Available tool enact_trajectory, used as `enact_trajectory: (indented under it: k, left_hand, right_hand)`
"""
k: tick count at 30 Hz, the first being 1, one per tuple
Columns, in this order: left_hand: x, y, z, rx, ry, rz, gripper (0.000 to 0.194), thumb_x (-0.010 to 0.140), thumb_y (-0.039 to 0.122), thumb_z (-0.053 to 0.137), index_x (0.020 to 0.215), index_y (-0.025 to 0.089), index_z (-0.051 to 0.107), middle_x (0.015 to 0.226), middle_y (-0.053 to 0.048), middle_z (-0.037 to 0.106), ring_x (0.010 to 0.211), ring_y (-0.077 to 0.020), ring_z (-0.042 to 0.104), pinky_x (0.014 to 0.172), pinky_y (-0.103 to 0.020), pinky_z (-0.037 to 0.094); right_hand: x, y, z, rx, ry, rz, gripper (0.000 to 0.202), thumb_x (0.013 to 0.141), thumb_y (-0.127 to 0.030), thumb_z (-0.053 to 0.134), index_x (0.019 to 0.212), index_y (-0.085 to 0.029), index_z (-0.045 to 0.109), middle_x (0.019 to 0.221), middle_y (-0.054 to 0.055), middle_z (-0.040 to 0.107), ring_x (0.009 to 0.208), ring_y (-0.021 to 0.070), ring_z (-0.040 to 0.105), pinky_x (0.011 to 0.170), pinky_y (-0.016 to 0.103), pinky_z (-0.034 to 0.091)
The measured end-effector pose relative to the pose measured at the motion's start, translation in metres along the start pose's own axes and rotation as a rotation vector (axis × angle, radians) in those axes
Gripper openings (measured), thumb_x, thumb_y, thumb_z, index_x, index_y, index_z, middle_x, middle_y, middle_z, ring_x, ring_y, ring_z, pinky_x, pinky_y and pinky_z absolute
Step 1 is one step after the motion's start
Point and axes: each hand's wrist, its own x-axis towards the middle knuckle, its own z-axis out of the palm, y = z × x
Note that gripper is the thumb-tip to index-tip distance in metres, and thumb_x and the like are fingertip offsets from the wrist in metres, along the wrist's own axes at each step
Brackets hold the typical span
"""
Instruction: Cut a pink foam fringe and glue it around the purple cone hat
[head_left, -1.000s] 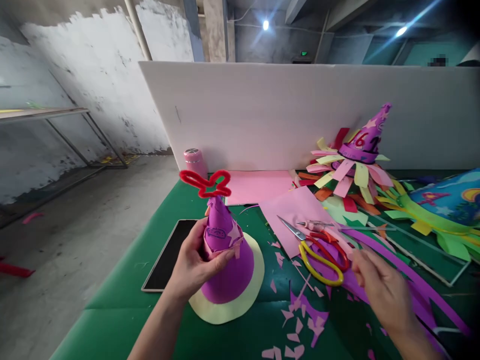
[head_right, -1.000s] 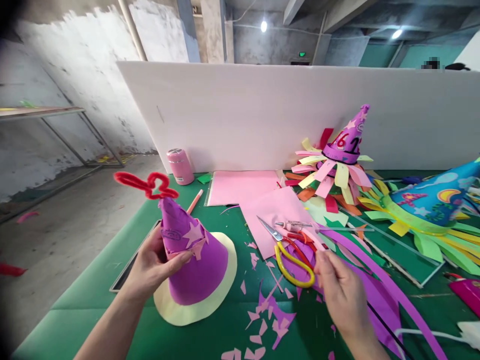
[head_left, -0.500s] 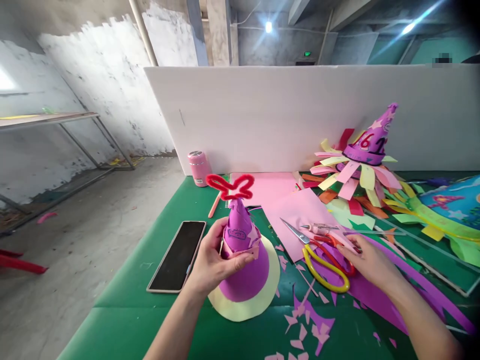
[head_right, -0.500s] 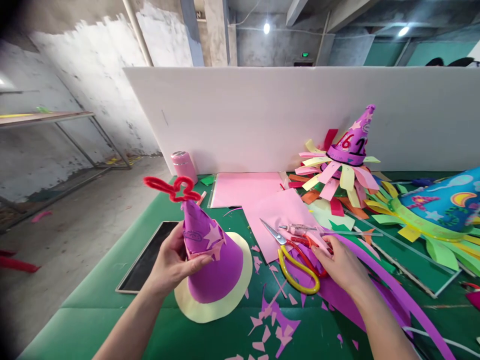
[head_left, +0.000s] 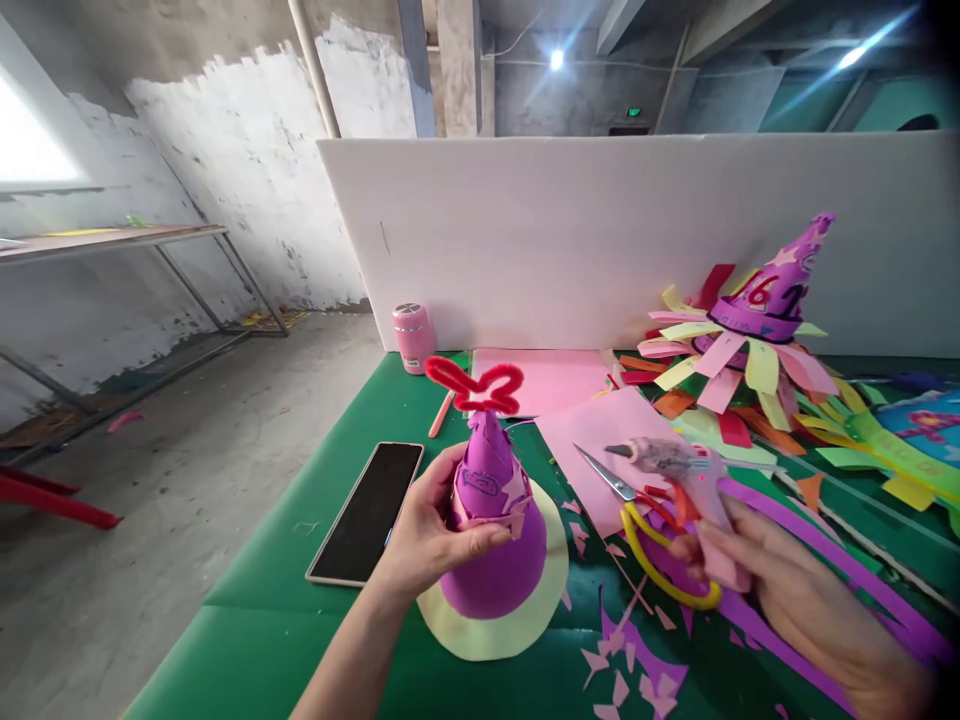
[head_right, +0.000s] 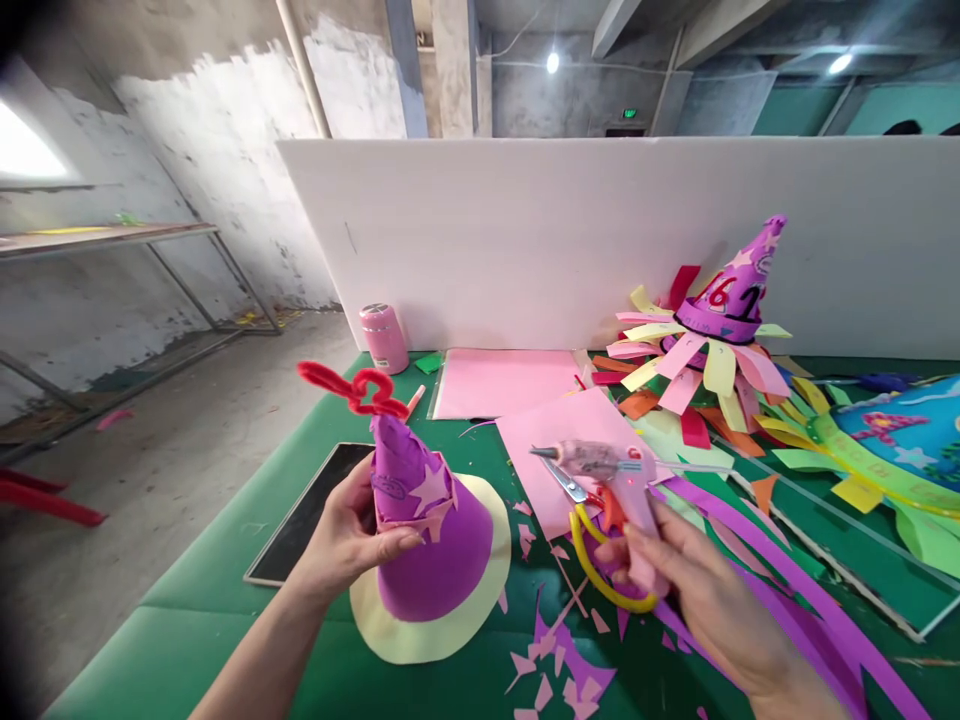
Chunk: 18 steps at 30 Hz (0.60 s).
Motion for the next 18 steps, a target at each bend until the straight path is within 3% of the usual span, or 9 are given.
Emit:
enact_trajectory:
  k: [2, 6, 8, 12, 18]
  left_hand:
    - [-0.001, 0.000, -0.002, 0.001, 0.005, -0.014, 0.064, 0.054, 0.028, 0.081, 0.111, 0.018, 0.054, 0.099, -0.008, 0.068, 0.090, -0.0272, 0.064, 0.070, -0.031, 0.052]
    - [-0.001, -0.002, -0.004, -0.033, -0.021, -0.022, 0.065, 0.055, 0.029, 0.081, 0.113, 0.018, 0.054, 0.102, -0.009, 0.067, 0.092, -0.0275, 0.064, 0.070, -0.031, 0.052]
    - [-0.001, -0.002, -0.004, -0.038, -0.026, -0.020, 0.065, 0.055, 0.029, 0.081, 0.113, 0.019, 0.054, 0.103, -0.009, 0.067, 0.091, -0.0270, 0.064, 0.070, -0.032, 0.052]
    - [-0.001, -0.001, -0.004, -0.020, -0.023, -0.018, 0.066, 0.054, 0.033, 0.082, 0.112, 0.019, 0.055, 0.100, -0.009, 0.068, 0.087, -0.0271, 0.065, 0.069, -0.033, 0.053]
    - [-0.001, -0.001, -0.004, -0.029, -0.024, -0.001, 0.063, 0.055, 0.028, 0.081, 0.112, 0.021, 0.055, 0.098, -0.007, 0.068, 0.088, -0.0253, 0.064, 0.071, -0.032, 0.053]
  right_hand:
    - [-0.010, -0.008, 0.018, 0.084, -0.132, 0.077, 0.033, 0.079, -0.043, 0.061, 0.104, -0.022, 0.058, 0.073, 0.005, 0.066, 0.073, 0.0240, 0.065, 0.061, 0.033, 0.054]
    - [-0.022, -0.013, 0.035, 0.034, -0.280, -0.036, 0.015, 0.080, -0.040, 0.061, 0.086, -0.027, 0.058, 0.064, -0.001, 0.056, 0.058, 0.0156, 0.054, 0.051, 0.024, 0.047]
    - [-0.026, -0.011, 0.036, 0.003, -0.308, -0.084, 0.015, 0.081, -0.040, 0.059, 0.092, -0.030, 0.058, 0.066, 0.000, 0.056, 0.056, 0.0161, 0.050, 0.051, 0.026, 0.048]
    - [-0.030, -0.007, 0.036, -0.079, -0.290, -0.078, 0.045, 0.080, -0.041, 0.058, 0.124, -0.032, 0.048, 0.083, 0.004, 0.062, 0.061, 0.0197, 0.054, 0.055, 0.031, 0.054]
    - [-0.028, -0.005, 0.039, -0.101, -0.280, -0.111, 0.042, 0.081, -0.040, 0.058, 0.122, -0.034, 0.049, 0.075, 0.003, 0.058, 0.063, 0.0212, 0.058, 0.053, 0.029, 0.055]
